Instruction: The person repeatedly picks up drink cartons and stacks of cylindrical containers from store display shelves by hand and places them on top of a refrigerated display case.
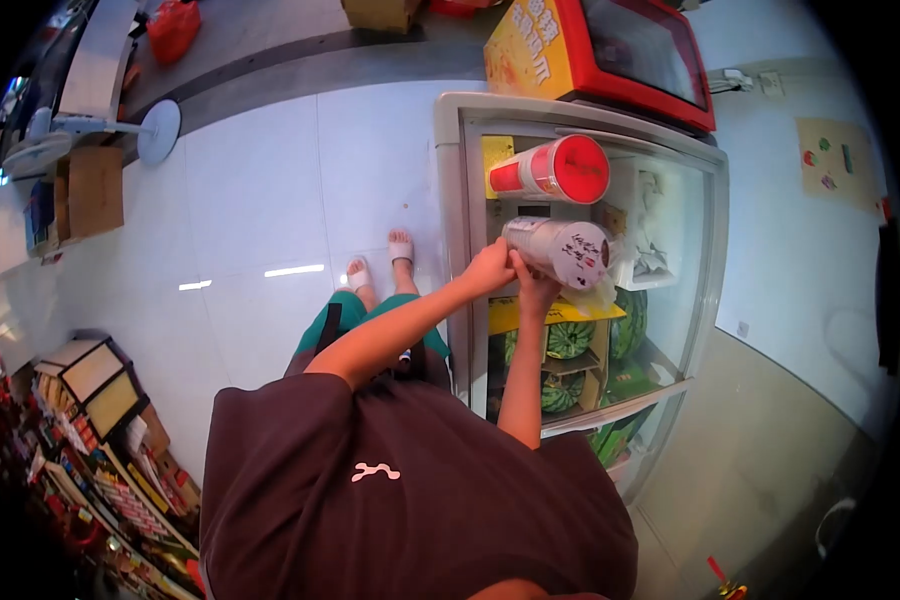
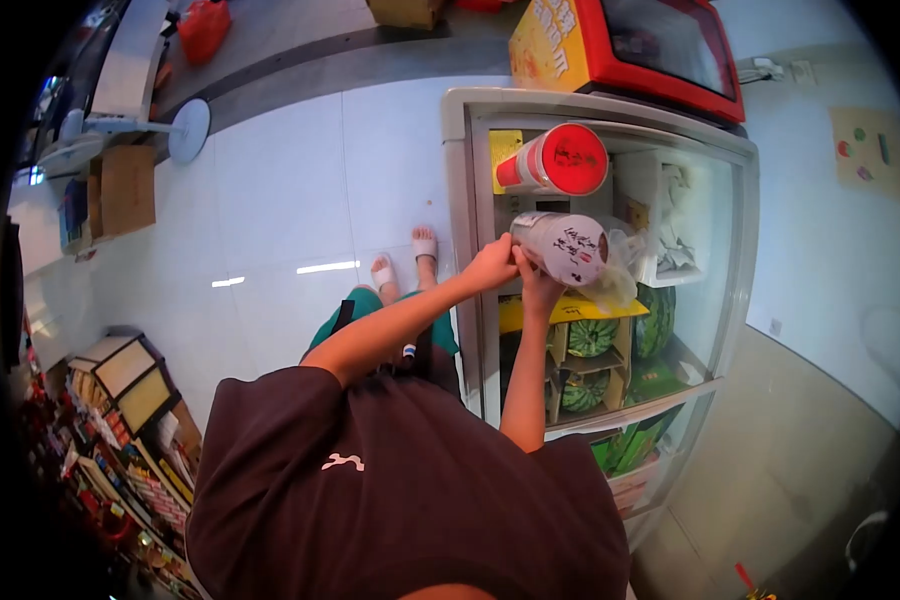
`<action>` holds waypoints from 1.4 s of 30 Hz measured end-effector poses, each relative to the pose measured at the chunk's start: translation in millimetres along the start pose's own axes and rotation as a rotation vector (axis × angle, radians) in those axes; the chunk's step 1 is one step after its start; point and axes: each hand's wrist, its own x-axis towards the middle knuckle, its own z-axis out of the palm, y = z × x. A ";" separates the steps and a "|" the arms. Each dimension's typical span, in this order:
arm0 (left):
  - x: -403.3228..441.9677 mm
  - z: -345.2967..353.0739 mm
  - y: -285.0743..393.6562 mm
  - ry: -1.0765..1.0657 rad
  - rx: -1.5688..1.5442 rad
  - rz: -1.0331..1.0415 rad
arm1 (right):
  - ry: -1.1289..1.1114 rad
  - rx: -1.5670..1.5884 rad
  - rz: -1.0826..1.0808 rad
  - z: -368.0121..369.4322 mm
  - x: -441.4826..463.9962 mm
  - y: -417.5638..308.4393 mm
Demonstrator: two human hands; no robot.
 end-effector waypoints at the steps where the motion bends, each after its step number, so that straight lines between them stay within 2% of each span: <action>1: 7.9 0.9 -1.2 0.006 -0.007 -0.027 | -0.020 -0.006 0.020 2.5 8.9 2.2; 3: 18.9 -2.8 6.8 0.006 -0.060 -0.100 | -0.029 0.132 0.095 5.5 23.0 5.6; 6: 26.1 -4.9 13.8 -0.001 -0.039 -0.170 | -0.013 0.208 0.096 13.5 33.9 5.0; 9: 30.7 -9.2 14.9 -0.001 -0.029 -0.145 | -0.151 0.028 0.192 5.4 43.7 23.2; 13: 33.6 -11.0 14.0 0.058 -0.096 -0.096 | -0.138 0.033 0.204 12.8 48.4 14.6; 15: 34.7 -12.8 17.8 0.074 -0.087 -0.139 | -0.096 0.077 0.074 22.3 51.1 2.3; 19: 32.4 -19.7 19.5 0.085 -0.145 -0.145 | -0.128 0.095 0.107 30.4 56.7 4.2; 22: 23.8 -24.2 12.5 0.109 -0.156 0.010 | -0.034 0.236 0.009 41.3 56.1 0.3; 24: 2.1 -37.7 17.1 -0.042 -0.146 -0.071 | -0.041 0.123 0.058 39.7 52.1 1.0; 27: -24.5 -49.5 0.6 -0.056 -0.118 -0.077 | 0.005 0.122 0.054 49.1 49.6 8.7; 31: -84.7 -69.7 -33.5 0.058 -0.119 -0.072 | 0.091 0.102 -0.007 66.5 34.6 -6.9; 34: -142.5 -90.7 -65.7 0.193 -0.123 -0.041 | 0.243 -0.039 -0.063 79.4 34.0 6.4; 36: -193.7 -103.8 -84.2 0.216 -0.129 -0.155 | 0.187 -0.004 -0.040 82.5 23.4 5.5; 38: -246.2 -116.2 -89.5 0.307 -0.053 -0.181 | 0.038 0.013 0.390 73.5 30.3 32.5; 39: -280.9 -131.1 -91.9 0.353 0.026 -0.196 | 0.104 0.059 0.513 82.1 -4.2 7.3; 41: -335.4 -140.8 -111.2 0.347 -0.162 -0.207 | -0.034 0.039 0.580 93.8 -23.9 39.1; 42: -362.0 -150.3 -120.0 0.344 -0.181 -0.233 | -0.074 -0.065 0.491 110.4 -54.5 43.4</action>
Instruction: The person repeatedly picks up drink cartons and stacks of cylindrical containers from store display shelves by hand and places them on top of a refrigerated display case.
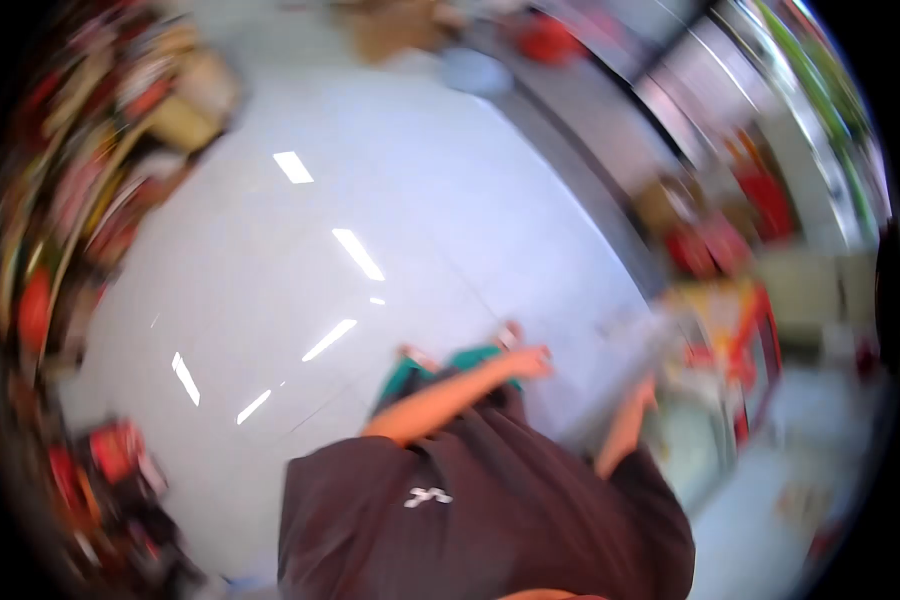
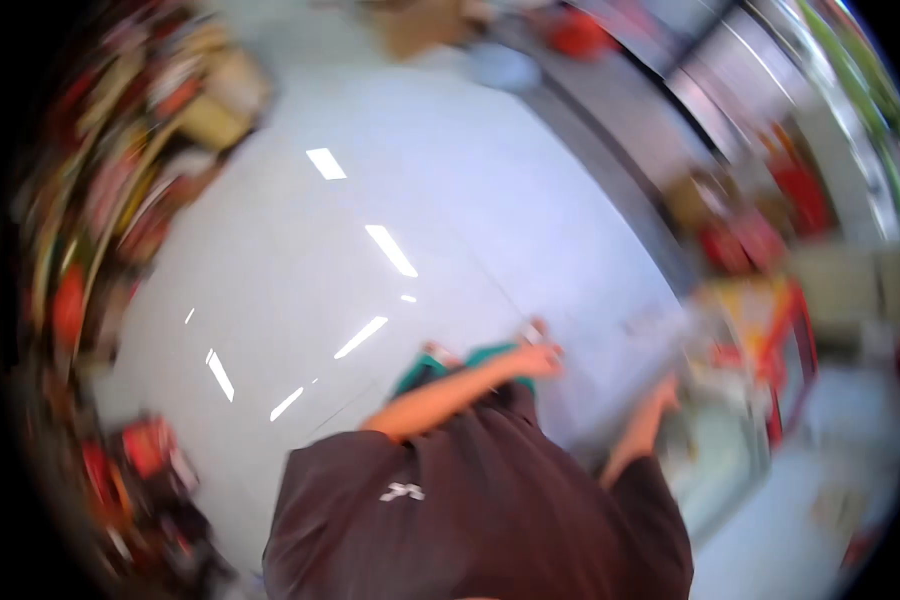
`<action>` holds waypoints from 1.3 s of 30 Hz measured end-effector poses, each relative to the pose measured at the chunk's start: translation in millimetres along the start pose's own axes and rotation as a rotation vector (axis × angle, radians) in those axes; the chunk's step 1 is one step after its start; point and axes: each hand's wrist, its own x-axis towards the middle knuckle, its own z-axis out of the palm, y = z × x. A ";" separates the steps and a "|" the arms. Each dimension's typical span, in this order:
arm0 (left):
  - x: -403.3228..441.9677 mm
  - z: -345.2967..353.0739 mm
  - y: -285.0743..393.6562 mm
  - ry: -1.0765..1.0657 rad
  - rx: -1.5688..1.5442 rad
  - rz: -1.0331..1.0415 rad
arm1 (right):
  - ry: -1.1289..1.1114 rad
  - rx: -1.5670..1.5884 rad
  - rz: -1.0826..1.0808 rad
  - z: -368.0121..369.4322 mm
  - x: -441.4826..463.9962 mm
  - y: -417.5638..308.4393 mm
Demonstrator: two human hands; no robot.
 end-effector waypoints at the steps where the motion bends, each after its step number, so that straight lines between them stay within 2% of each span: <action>1: -17.2 -16.9 -11.1 -0.003 -0.015 -0.030 | 0.062 -0.146 -0.119 20.8 -37.8 14.4; 2: -38.2 -32.3 -19.8 0.019 -0.058 -0.074 | 0.178 -0.305 -0.278 42.0 -80.7 33.3; 3: -37.7 -39.7 -50.0 0.161 -0.043 -0.097 | 0.221 -0.426 -0.408 62.6 -122.7 52.0; 4: -65.7 -63.5 -52.1 0.271 -0.097 -0.071 | 0.164 -0.553 -0.674 89.3 -112.5 103.7; 6: -96.1 -105.5 -89.1 0.449 -0.307 -0.059 | -0.475 -0.721 -0.861 153.3 -126.0 174.5; 7: -108.1 -126.3 -113.0 0.505 -0.305 -0.066 | -0.773 -0.687 -0.628 176.2 -187.6 169.9; 8: -108.5 -124.3 -132.3 0.627 -0.348 -0.025 | -1.010 -0.655 -0.363 163.9 -236.5 158.3; 9: -120.9 -141.9 -158.7 0.777 -0.390 0.012 | -1.379 -0.913 -0.411 177.7 -300.4 141.2; 10: -146.6 -158.3 -190.1 0.970 -0.400 -0.063 | -1.739 -1.181 -0.456 192.3 -350.7 134.9; 11: -174.9 -170.0 -225.1 1.153 -0.412 -0.143 | -1.754 -1.191 -0.464 214.3 -372.3 143.2; 12: -207.1 -172.8 -275.0 1.221 -0.456 -0.251 | -1.761 -1.381 -0.257 233.6 -387.5 160.9; 13: -232.1 -162.7 -310.6 1.475 -0.845 -0.237 | -1.753 -1.558 -0.034 255.9 -399.7 173.3; 14: -285.2 -159.9 -322.2 1.597 -0.814 -0.270 | -1.771 -1.560 -0.034 278.8 -406.1 193.7; 15: -321.4 -135.5 -371.0 1.689 -0.621 -0.496 | -1.659 -1.569 -0.249 300.5 -399.2 220.9; 16: -353.7 -100.3 -431.8 1.676 -0.453 -0.681 | -1.606 -1.603 -0.410 322.3 -398.0 238.2; 17: -383.2 -49.2 -516.0 1.529 0.266 -0.878 | -1.537 -1.638 -0.565 343.4 -398.0 254.7; 18: -420.7 -21.2 -506.3 1.820 -0.698 -0.837 | -1.506 -1.723 -0.547 359.3 -409.5 264.2; 19: -465.4 5.6 -505.4 1.865 -0.767 -0.943 | -1.475 -1.809 -0.527 375.4 -420.6 273.9; 20: -499.3 28.2 -495.5 1.834 -0.877 -1.162 | -1.443 -1.874 -0.436 394.2 -442.4 275.0; 22: -555.3 63.5 -463.4 1.639 -1.057 -1.453 | -1.388 -2.000 -0.309 430.8 -499.0 282.2; 24: -595.3 51.4 -398.0 1.718 -1.561 -1.419 | -1.441 -2.034 -0.420 470.8 -561.3 310.2; 27: -619.9 37.0 -405.0 1.929 -1.748 -1.318 | -1.587 -1.860 -0.652 540.2 -666.5 378.8; 28: -611.8 20.1 -406.6 1.938 -1.780 -1.304 | -1.695 -1.731 -0.580 556.3 -708.0 399.7; 29: -597.1 -22.8 -420.2 2.004 -1.834 -1.161 | -1.869 -1.590 -0.574 583.0 -797.3 431.5; 30: -595.7 -51.5 -431.4 2.063 -1.844 -1.044 | -1.950 -1.557 -0.586 592.1 -850.5 452.8; 33: -586.0 -123.9 -469.4 1.628 -1.797 -0.957 | -2.205 -1.432 -0.760 589.3 -1004.9 478.0; 34: -589.1 -146.4 -482.6 1.460 -1.736 -0.960 | -2.206 -1.422 -0.775 592.1 -1042.3 488.5; 36: -601.3 -176.8 -516.1 1.436 -1.759 -0.949 | -2.439 -1.340 -1.030 602.8 -1101.8 507.0; 38: -621.1 -204.3 -554.0 1.414 -1.796 -0.922 | -2.464 -1.336 -1.089 607.2 -1145.9 513.1; 39: -634.6 -210.2 -582.1 1.502 -1.798 -0.965 | -2.489 -1.338 -1.115 612.6 -1157.2 514.1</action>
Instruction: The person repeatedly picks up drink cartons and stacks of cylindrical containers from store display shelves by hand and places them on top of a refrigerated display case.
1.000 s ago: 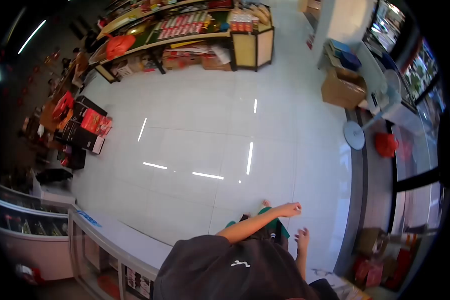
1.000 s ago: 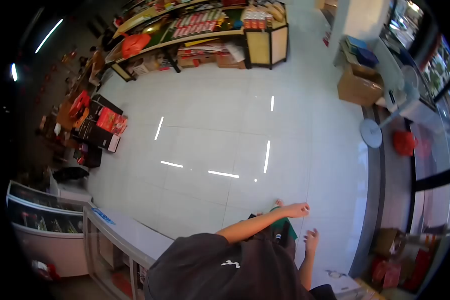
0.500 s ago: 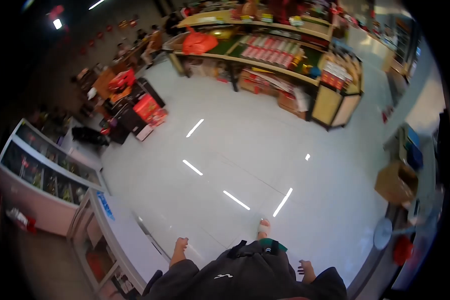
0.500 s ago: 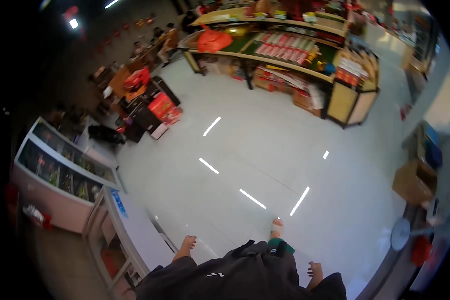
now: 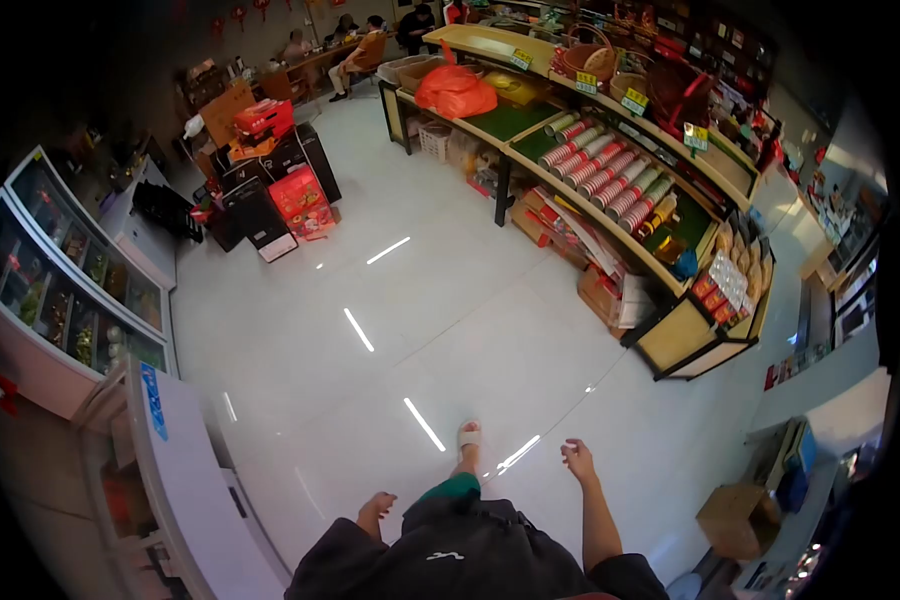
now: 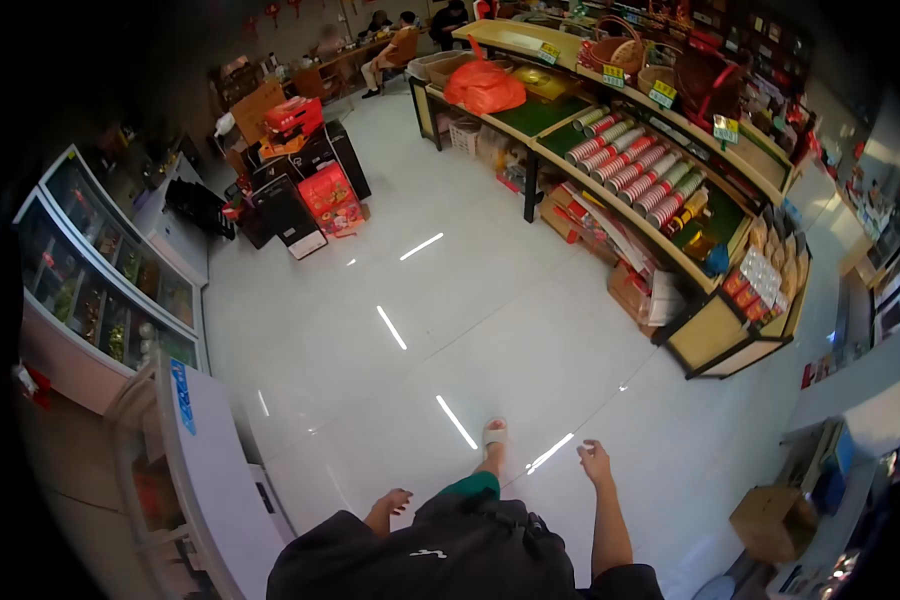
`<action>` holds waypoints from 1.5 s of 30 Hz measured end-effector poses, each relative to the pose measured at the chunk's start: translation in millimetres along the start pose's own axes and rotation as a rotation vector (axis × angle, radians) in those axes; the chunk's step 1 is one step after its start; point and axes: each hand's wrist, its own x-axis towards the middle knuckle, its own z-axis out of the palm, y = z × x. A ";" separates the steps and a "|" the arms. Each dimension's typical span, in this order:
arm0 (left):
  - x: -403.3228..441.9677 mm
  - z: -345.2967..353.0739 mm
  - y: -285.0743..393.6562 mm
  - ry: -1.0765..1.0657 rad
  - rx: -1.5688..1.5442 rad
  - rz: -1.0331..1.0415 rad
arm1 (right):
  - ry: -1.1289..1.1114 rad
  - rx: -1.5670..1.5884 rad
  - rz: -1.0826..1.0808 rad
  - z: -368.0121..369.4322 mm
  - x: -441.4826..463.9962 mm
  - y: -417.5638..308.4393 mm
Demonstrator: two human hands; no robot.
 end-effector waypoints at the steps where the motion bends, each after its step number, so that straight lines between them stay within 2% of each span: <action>1: 16.8 -6.3 19.3 0.075 -0.039 0.011 | -0.022 0.042 0.072 -3.4 4.7 4.4; 3: 38.5 -23.3 83.1 0.167 -0.029 0.061 | -0.059 0.091 0.257 -9.5 11.2 8.4; 5: 67.6 -39.1 148.5 0.062 -0.087 0.068 | -0.138 0.115 0.448 -15.1 8.3 35.2; 6: 73.0 -49.2 192.8 0.068 -0.068 0.112 | -0.169 0.232 0.527 -18.0 8.7 58.1; 7: 74.2 -53.2 229.0 0.077 -0.043 0.148 | -0.188 0.070 0.539 -25.6 1.7 33.5; 8: 101.7 -50.7 255.9 0.232 0.052 0.277 | -0.210 -0.090 0.553 -33.8 -10.8 -19.1; 9: 129.0 -47.0 277.9 0.386 0.155 0.401 | -0.202 -0.118 0.597 -45.6 -11.2 -11.7; 11: 134.8 -41.7 350.3 0.458 0.120 0.539 | -0.205 -0.042 0.662 -46.8 17.0 8.0; 13: 115.6 -40.5 429.0 0.234 -0.074 0.530 | -0.190 0.053 0.711 -46.4 53.4 44.4; 15: 109.8 -38.1 490.7 0.177 -0.002 0.655 | -0.203 0.146 0.697 -38.5 103.3 72.3; 17: 117.5 -40.1 534.8 0.157 0.081 0.687 | -0.220 0.236 0.655 -37.1 158.6 97.5; 20: 145.2 -44.4 562.4 0.150 0.278 0.681 | -0.154 0.255 0.819 -56.9 274.9 27.5; 21: 149.4 -55.1 577.8 0.178 0.385 0.662 | -0.123 0.262 0.869 -64.1 306.2 26.7; 22: 157.5 -66.1 598.5 0.175 0.348 0.468 | -0.088 0.264 0.891 -60.4 359.5 22.3; 23: 155.7 -73.7 601.4 0.158 0.316 0.256 | -0.105 0.202 0.808 -59.6 413.9 27.1; 24: 143.1 -87.0 615.6 0.104 0.196 0.136 | -0.146 0.259 0.705 -64.1 460.8 4.7; 25: 137.8 -103.5 644.8 0.053 0.077 0.031 | -0.190 0.094 0.546 -65.7 520.9 -15.0; 27: 197.4 -120.1 645.0 0.263 0.088 0.209 | -0.113 0.219 0.347 -70.2 610.1 -89.3; 28: 234.3 -121.3 641.0 0.527 0.204 0.323 | -0.085 0.280 0.246 -72.7 653.3 -131.0; 29: 244.8 -120.3 652.6 0.650 0.186 0.404 | -0.031 0.270 0.153 -76.3 682.1 -175.3; 30: 243.8 -119.7 671.1 0.666 0.127 0.384 | -0.047 0.392 0.037 -76.3 713.8 -208.0; 31: 242.7 -116.9 689.4 0.675 0.092 0.366 | -0.156 0.341 0.001 -86.4 735.8 -254.1; 32: 246.4 -113.6 709.9 0.719 0.123 0.414 | -0.178 0.433 -0.032 -84.0 765.2 -278.7; 33: 248.4 -114.5 730.8 0.533 0.009 0.343 | -0.170 0.404 -0.021 -89.4 776.9 -317.0; 34: 271.8 -112.2 740.3 0.535 0.150 0.405 | -0.149 0.304 -0.056 -94.3 783.9 -352.1; 35: 272.0 -106.6 762.6 0.585 0.100 0.377 | -0.133 0.207 -0.091 -95.0 792.2 -370.5; 36: 285.7 -106.2 776.1 0.602 0.056 0.428 | -0.132 0.183 -0.068 -91.5 804.6 -364.0; 37: 279.6 -107.9 803.9 0.617 0.029 0.356 | -0.168 0.046 -0.085 -87.8 823.0 -346.6; 38: 314.4 -106.6 806.4 0.685 0.126 0.500 | -0.206 -0.102 -0.111 -93.2 842.5 -342.1; 39: 369.9 -110.4 804.5 0.545 0.216 0.541 | -0.213 -0.157 -0.093 -100.6 848.4 -348.9; 40: 402.0 -110.4 808.5 0.333 0.192 0.503 | -0.307 -0.007 0.208 -102.7 845.6 -353.3; 41: 369.2 -118.2 858.7 0.144 -0.432 0.057 | -0.379 0.154 0.518 -111.1 842.2 -352.4; 43: 295.5 -143.0 960.4 0.153 -0.886 -0.071 | -0.445 0.083 0.603 -117.5 861.4 -351.5; 44: 305.2 -149.4 985.7 0.146 -0.838 0.034 | -0.467 0.060 0.616 -124.3 867.5 -379.4; 45: 327.7 -144.3 1001.9 0.153 -0.700 0.236 | -0.479 0.054 0.624 -128.1 886.2 -378.5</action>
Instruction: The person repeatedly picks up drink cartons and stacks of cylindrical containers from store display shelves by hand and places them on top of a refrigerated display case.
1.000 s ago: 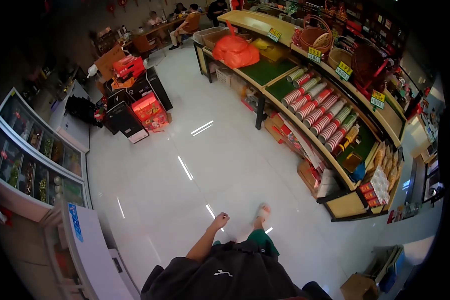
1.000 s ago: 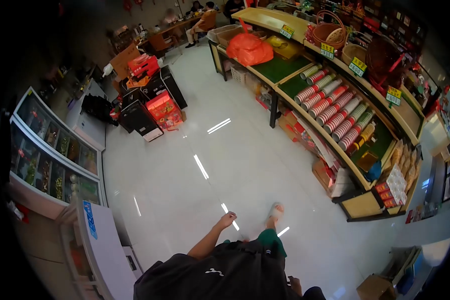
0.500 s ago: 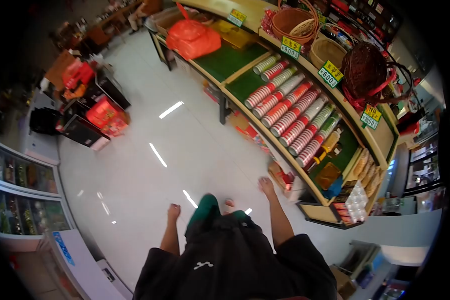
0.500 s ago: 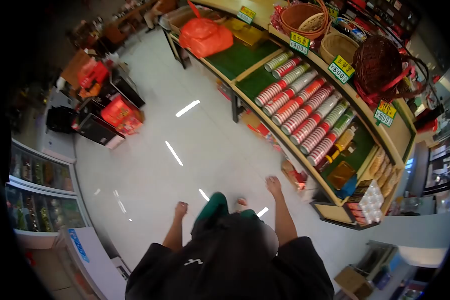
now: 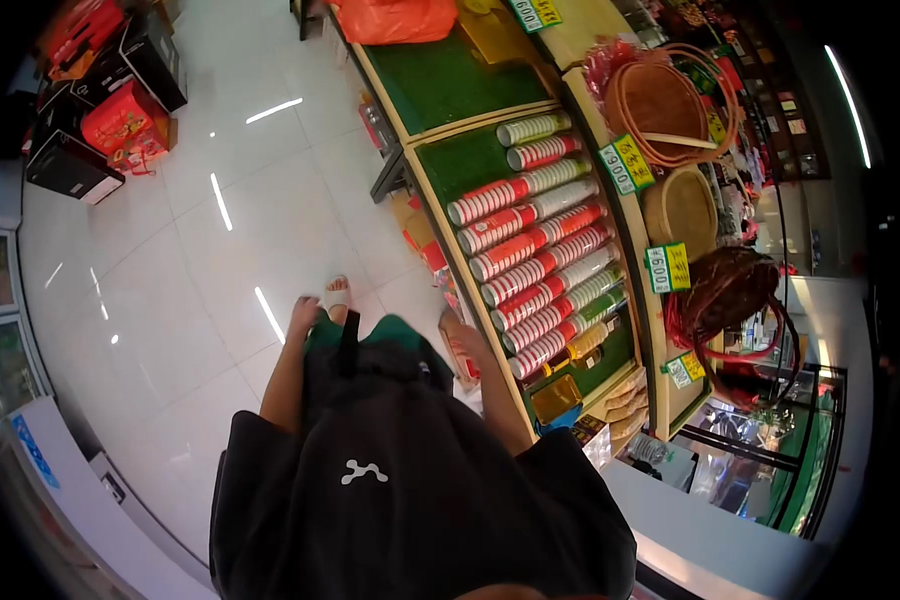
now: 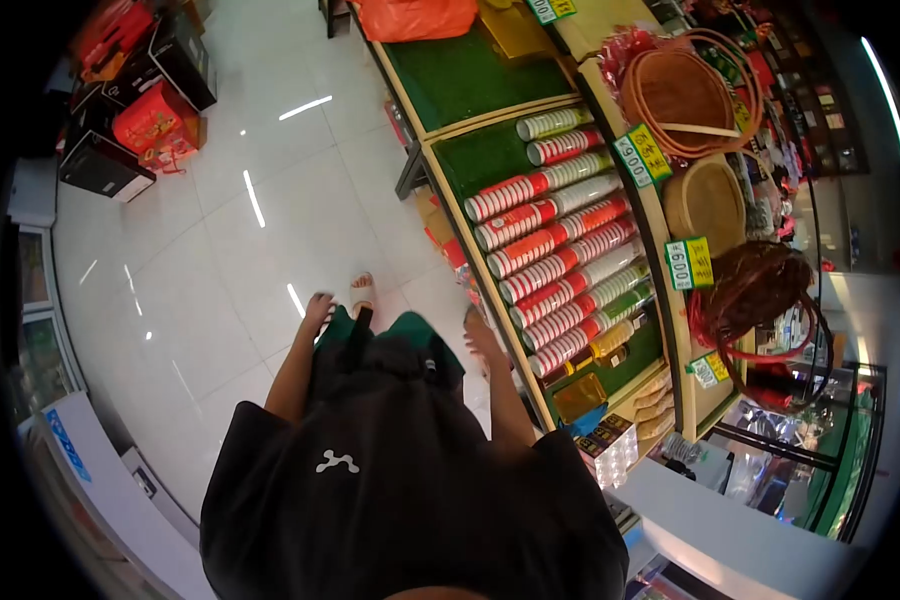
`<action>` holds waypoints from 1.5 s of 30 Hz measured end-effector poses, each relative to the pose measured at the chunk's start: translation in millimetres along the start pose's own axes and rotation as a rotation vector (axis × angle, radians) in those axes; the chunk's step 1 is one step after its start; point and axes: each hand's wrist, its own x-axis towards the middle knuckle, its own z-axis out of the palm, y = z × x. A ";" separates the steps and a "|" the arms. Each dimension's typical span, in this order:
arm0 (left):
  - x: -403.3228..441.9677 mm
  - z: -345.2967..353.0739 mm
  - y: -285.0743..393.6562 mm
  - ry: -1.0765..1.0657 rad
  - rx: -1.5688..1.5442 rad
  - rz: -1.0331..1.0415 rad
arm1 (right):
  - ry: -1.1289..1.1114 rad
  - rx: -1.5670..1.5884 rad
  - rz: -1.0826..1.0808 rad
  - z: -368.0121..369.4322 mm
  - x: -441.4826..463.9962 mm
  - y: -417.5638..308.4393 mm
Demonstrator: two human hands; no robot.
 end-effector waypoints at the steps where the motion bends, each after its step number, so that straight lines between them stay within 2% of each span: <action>1: 20.9 16.6 7.9 -0.056 0.085 0.183 | 0.089 0.012 -0.070 -14.7 18.6 0.0; 2: 30.3 35.5 25.2 -0.113 0.136 0.262 | 0.180 0.026 -0.137 -24.4 29.7 -0.2; 4: 21.0 72.2 87.7 -0.244 0.248 0.201 | 0.224 -0.261 -0.293 -28.2 31.7 -48.7; 5: 15.8 89.6 113.9 -0.285 0.240 0.175 | 0.092 -0.310 -0.292 -46.9 59.1 -57.7; 6: 15.2 107.5 131.2 -0.328 0.225 0.143 | 0.311 -0.628 -0.587 -60.8 97.7 -57.3; 8: 46.9 152.1 127.4 -0.319 0.281 0.218 | 0.361 -0.611 -0.500 -54.7 81.0 -122.6; 9: 48.5 166.0 139.3 -0.460 0.415 0.348 | 0.316 -0.533 -0.555 -68.6 112.7 -133.1; 10: 57.5 186.6 146.4 -0.503 0.521 0.388 | 0.269 -0.450 -0.609 -83.5 147.9 -141.2; 11: 68.4 207.7 151.6 -0.545 0.624 0.434 | 0.315 -0.592 -0.702 -79.2 142.8 -173.3; 12: 84.7 235.8 148.1 -0.495 0.700 0.383 | 0.357 -0.732 -0.798 -74.4 136.9 -206.4; 13: 84.2 254.1 164.9 -0.550 0.591 0.268 | 0.410 -0.834 -0.878 -80.5 156.6 -224.3; 14: 76.8 265.1 183.0 -0.564 0.460 0.226 | 0.369 -0.937 -0.839 -83.3 163.5 -248.6; 16: 67.0 289.6 201.1 -0.558 0.209 0.169 | 0.408 -1.222 -0.898 -78.2 167.1 -288.7; 17: 64.5 302.6 202.3 -0.542 0.089 0.157 | 0.244 -1.301 -0.895 -90.8 192.3 -295.5; 18: 61.6 312.3 203.8 -0.546 0.010 0.041 | 0.134 -1.430 -0.775 -94.8 204.1 -302.9; 19: 60.3 322.6 203.9 -0.539 -0.070 -0.075 | 0.104 -1.562 -0.759 -96.4 203.6 -313.9; 20: 54.6 327.3 218.3 -0.542 -0.133 -0.233 | 0.082 -1.700 -0.747 -96.0 198.5 -325.1; 21: 61.1 335.7 218.0 -0.567 -0.094 -0.285 | 0.062 -1.689 -0.731 -96.6 199.0 -327.2; 22: 64.0 341.1 217.3 -0.588 -0.031 -0.228 | 0.029 -1.743 -0.701 -96.5 198.6 -334.0; 23: 71.8 349.0 218.3 -0.542 -0.047 -0.261 | -0.001 -1.807 -0.684 -98.3 204.7 -341.5; 24: 77.9 356.4 218.6 -0.494 -0.072 -0.293 | -0.012 -1.826 -0.694 -99.1 208.7 -348.3; 26: 78.7 349.9 227.8 -0.509 -0.116 -0.267 | -0.122 -1.639 -0.696 -100.3 207.7 -349.7; 27: 73.8 344.2 233.8 -0.478 -0.214 -0.262 | -0.058 -1.555 -0.912 -101.4 204.1 -347.9; 28: 70.3 333.3 242.5 -0.437 -0.310 -0.248 | -0.087 -1.574 -0.946 -99.2 201.6 -352.3; 30: 84.9 324.6 221.2 -0.358 -0.553 -0.156 | -0.101 -1.273 -1.062 -78.6 185.1 -367.5; 31: 56.9 305.3 243.5 -0.195 -0.639 -0.106 | -0.110 -1.206 -1.137 -63.7 175.3 -371.8; 32: 48.7 294.9 236.7 -0.127 -0.863 0.030 | -0.131 -1.134 -1.214 -47.3 161.5 -375.4; 34: 25.8 262.1 241.0 -0.001 -1.039 0.016 | -0.192 -1.234 -1.252 -7.4 124.8 -387.8; 35: 36.4 255.7 212.7 0.023 -1.149 -0.024 | -0.257 -1.204 -1.336 15.9 111.9 -387.1; 36: 22.2 241.5 206.1 -0.013 -1.156 0.063 | -0.319 -1.176 -1.412 40.0 99.1 -384.5; 37: -15.0 228.0 217.4 0.045 -1.131 0.135 | -0.445 -1.147 -1.430 64.8 85.4 -380.6; 38: -27.0 215.2 203.2 -0.022 -1.270 0.116 | -0.564 -1.124 -1.440 87.3 70.2 -376.0; 39: -59.9 200.4 206.0 0.014 -1.369 0.114 | -0.621 -1.180 -1.458 107.6 53.3 -369.9; 41: -93.6 184.6 166.7 0.079 -1.427 0.280 | -0.819 -1.221 -1.512 143.4 14.9 -346.7; 45: -198.3 177.1 101.5 0.493 -1.519 0.454 | -1.119 -1.256 -1.633 187.0 -55.7 -257.0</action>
